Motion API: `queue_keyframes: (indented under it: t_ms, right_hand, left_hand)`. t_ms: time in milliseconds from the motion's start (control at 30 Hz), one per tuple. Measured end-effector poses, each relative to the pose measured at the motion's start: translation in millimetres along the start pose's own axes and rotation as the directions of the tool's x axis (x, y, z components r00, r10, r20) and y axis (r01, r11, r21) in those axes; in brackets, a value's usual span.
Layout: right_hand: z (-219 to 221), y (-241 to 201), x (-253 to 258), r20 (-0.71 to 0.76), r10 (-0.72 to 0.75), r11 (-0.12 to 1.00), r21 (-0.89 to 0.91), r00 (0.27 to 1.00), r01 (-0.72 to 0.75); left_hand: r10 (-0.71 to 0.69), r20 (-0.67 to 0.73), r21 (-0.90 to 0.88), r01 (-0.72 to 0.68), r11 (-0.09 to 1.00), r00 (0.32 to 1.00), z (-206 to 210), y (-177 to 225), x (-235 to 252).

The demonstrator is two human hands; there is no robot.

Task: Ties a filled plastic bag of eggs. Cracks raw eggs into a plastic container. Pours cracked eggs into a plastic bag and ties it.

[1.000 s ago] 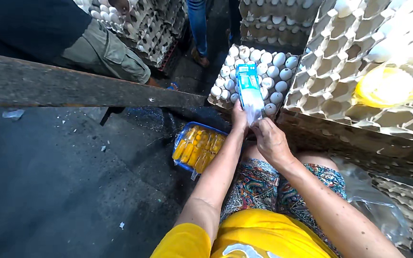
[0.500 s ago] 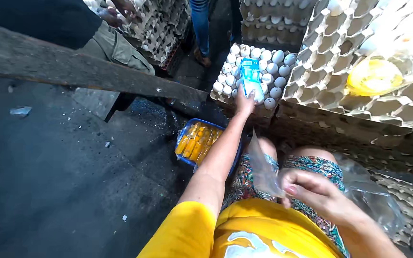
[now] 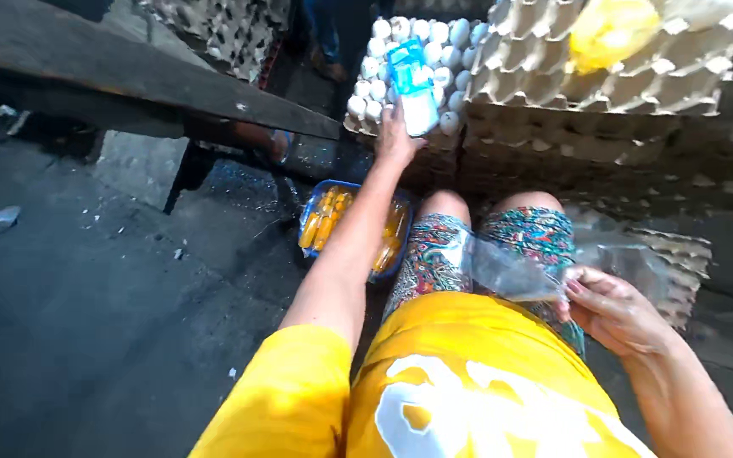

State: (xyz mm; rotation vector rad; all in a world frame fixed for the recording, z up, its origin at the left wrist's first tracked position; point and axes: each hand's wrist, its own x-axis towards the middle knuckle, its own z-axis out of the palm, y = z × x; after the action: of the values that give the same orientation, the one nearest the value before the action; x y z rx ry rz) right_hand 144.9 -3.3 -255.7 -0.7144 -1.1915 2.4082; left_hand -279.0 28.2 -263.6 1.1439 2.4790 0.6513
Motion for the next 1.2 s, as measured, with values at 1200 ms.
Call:
queue_keyframes:
  t_ms: [1200]
  right_hand:
    - [29.2,-11.5,-5.0,-0.383,-0.332,0.832,-0.55,0.862,0.076]
  left_hand:
    - [0.547,0.413,-0.64,-0.196,0.743,0.728,45.3,79.0,-214.4]
